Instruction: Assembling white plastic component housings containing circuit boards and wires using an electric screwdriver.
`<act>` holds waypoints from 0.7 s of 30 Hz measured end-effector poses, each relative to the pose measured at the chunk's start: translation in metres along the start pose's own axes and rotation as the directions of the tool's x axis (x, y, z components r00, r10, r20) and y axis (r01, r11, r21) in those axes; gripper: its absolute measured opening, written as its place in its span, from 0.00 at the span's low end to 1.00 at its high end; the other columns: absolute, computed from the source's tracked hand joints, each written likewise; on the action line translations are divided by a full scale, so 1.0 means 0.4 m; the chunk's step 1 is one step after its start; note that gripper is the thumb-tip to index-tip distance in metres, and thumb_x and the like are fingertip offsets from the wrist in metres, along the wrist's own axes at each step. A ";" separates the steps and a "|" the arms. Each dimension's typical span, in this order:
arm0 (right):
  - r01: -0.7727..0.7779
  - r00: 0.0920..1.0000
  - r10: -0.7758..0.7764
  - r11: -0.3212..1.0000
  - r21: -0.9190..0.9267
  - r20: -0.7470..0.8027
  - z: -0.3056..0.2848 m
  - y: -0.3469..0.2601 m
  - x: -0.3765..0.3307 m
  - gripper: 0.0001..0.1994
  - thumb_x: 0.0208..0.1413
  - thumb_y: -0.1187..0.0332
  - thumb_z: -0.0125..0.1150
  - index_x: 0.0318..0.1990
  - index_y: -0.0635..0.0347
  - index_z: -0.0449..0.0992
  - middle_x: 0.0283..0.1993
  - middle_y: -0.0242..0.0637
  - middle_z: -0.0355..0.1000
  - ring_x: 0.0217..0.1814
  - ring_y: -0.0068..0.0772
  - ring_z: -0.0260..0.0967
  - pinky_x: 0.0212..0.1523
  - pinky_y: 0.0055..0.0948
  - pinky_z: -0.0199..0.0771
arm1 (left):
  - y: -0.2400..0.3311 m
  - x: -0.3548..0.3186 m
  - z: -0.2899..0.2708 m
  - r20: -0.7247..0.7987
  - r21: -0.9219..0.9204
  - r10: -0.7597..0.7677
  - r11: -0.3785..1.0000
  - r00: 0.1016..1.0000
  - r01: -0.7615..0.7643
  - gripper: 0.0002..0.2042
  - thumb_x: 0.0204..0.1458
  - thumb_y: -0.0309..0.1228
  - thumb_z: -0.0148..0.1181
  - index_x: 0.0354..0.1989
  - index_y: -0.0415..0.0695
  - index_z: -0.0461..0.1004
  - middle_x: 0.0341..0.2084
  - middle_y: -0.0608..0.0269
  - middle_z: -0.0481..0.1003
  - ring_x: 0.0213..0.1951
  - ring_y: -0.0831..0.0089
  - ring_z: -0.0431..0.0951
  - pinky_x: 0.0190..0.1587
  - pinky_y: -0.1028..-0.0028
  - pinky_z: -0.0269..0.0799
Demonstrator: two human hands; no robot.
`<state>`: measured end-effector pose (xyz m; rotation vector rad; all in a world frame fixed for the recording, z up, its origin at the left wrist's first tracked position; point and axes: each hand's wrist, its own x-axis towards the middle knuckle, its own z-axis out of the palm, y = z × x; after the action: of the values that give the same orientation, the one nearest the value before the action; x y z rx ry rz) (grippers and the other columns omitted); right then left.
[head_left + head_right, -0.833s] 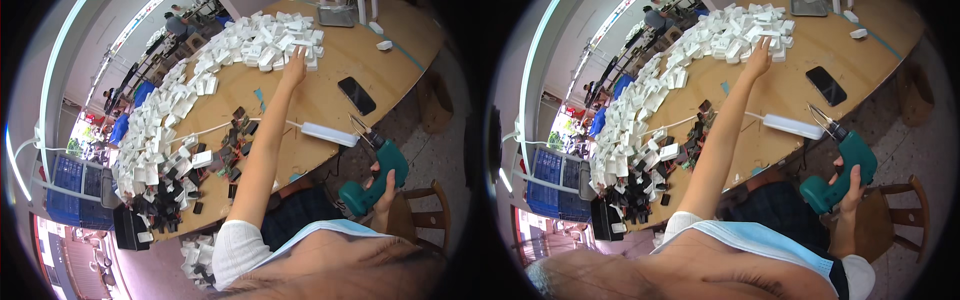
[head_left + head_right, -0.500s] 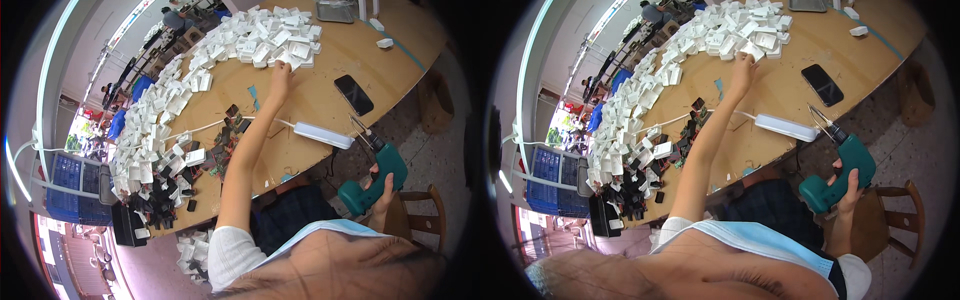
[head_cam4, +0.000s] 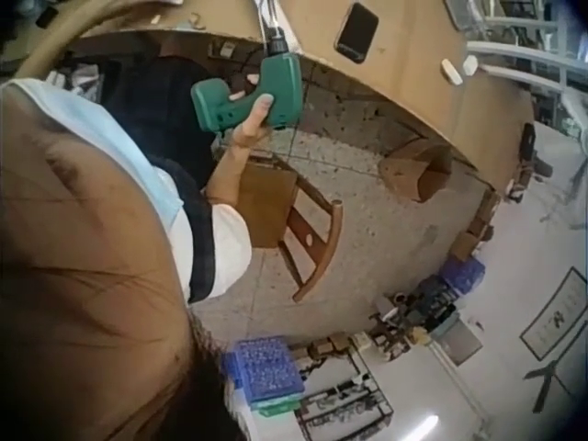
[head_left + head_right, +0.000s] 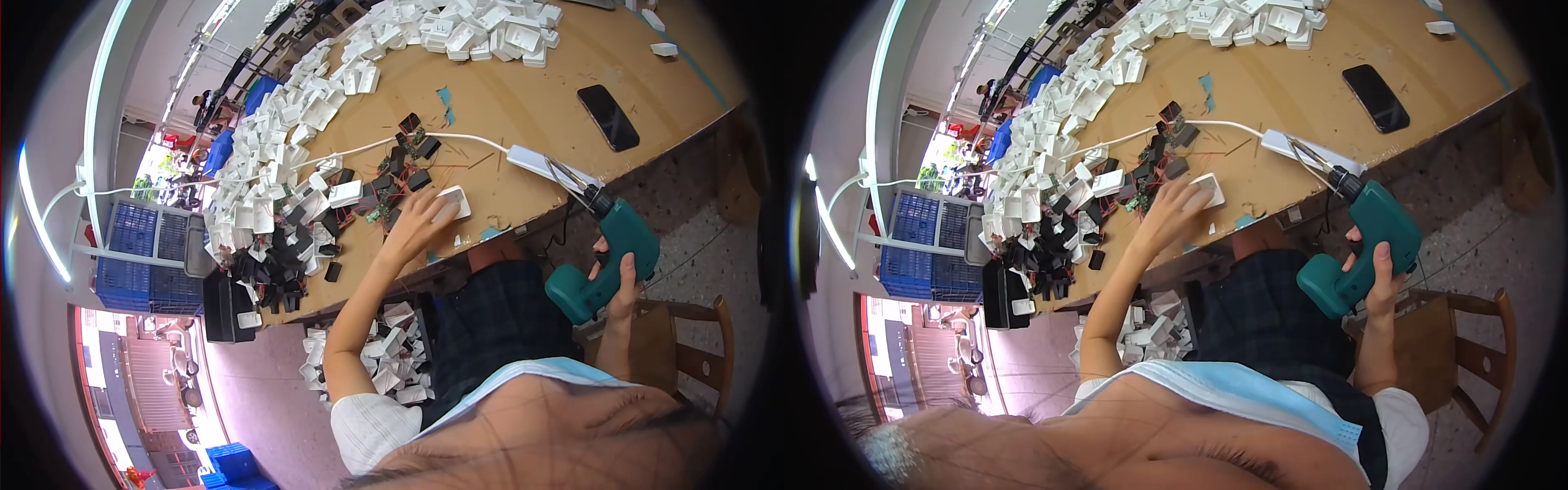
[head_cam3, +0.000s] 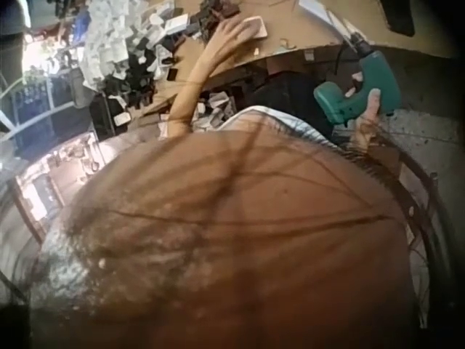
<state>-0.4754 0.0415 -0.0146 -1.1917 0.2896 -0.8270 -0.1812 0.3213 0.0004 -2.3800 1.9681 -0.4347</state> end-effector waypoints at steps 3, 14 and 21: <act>-0.010 1.000 0.010 1.000 -0.002 0.015 0.015 -0.008 -0.021 0.24 0.72 0.52 0.44 0.51 0.69 0.72 0.46 0.46 0.72 0.36 0.28 0.71 0.28 0.24 0.75 | 0.023 0.005 -0.017 0.010 0.088 0.055 0.995 0.998 -0.056 0.21 0.53 0.27 0.56 0.58 0.50 0.72 0.55 0.56 0.71 0.64 0.55 0.68 0.67 0.50 0.61; 0.003 0.999 -0.004 1.000 0.009 0.045 0.049 -0.042 -0.054 0.24 0.70 0.55 0.48 0.57 0.70 0.71 0.47 0.45 0.74 0.44 0.31 0.73 0.28 0.26 0.77 | -0.068 0.170 -0.018 -0.117 -0.343 -0.622 0.757 0.774 0.556 0.14 0.51 0.37 0.69 0.45 0.48 0.78 0.42 0.59 0.80 0.52 0.58 0.79 0.50 0.62 0.74; 0.010 0.998 -0.009 1.000 -0.017 0.059 0.086 -0.061 -0.074 0.24 0.71 0.52 0.45 0.51 0.69 0.72 0.45 0.46 0.72 0.35 0.28 0.71 0.27 0.24 0.75 | -0.113 0.148 0.049 0.025 -0.393 -0.696 0.654 0.718 0.647 0.08 0.50 0.35 0.69 0.32 0.45 0.81 0.28 0.58 0.82 0.34 0.56 0.82 0.36 0.58 0.75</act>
<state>-0.4850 0.0834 0.0137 -1.2327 0.2438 -0.7973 -0.1237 0.2701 0.0018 -3.3959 1.1727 -0.2192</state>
